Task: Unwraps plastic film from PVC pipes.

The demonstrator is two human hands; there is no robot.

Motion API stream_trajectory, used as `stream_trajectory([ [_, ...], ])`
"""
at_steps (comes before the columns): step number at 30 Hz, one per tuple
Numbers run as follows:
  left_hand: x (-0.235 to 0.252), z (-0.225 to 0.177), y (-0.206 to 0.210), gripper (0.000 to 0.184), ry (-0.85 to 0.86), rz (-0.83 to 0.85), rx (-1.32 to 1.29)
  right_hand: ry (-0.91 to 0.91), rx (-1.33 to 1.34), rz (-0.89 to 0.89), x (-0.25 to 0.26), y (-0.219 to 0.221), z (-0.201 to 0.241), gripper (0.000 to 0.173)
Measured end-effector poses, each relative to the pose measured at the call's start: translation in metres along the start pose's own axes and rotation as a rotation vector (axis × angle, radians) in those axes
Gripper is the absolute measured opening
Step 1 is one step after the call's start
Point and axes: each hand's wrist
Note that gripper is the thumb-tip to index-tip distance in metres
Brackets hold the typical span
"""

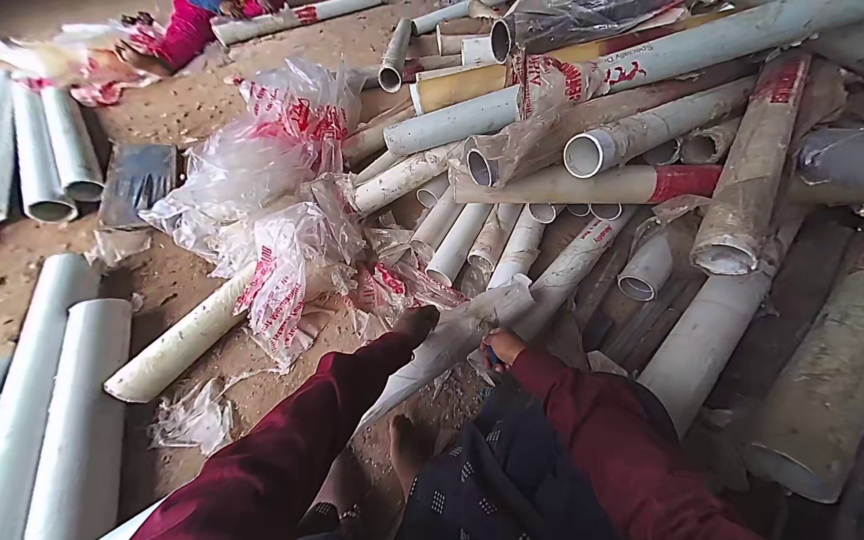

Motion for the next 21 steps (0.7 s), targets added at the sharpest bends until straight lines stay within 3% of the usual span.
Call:
stream_trajectory([
  [2, 0.000, 0.000, -0.001, 0.039, -0.015, -0.001, -0.003, 0.005, 0.016, -0.068, -0.002, -0.015, 0.005, 0.023],
  [5, -0.001, -0.001, 0.002, 0.040, -0.034, -0.014, -0.015, -0.052, 0.235, -0.320, 0.014, -0.035, 0.009, 0.026],
  [7, 0.002, -0.001, 0.003, 0.040, -0.037, -0.023, -0.012, -0.071, 0.359, -0.359, 0.026, -0.042, 0.012, 0.028],
  [12, 0.001, -0.002, 0.003, 0.038, -0.072, -0.030, 0.015, -0.015, 0.432, -0.280, 0.038, -0.028, 0.013, 0.024],
  [21, 0.001, 0.000, 0.002, 0.037, -0.053, -0.031, -0.067, -0.006, 0.218, -0.034, 0.013, 0.005, -0.004, 0.022],
])
Point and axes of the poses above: each hand's wrist, its own x-axis towards the middle knuckle, its own y-axis out of the palm, z = x × y, and after that the axes turned 3 degrees about -z, right-handed
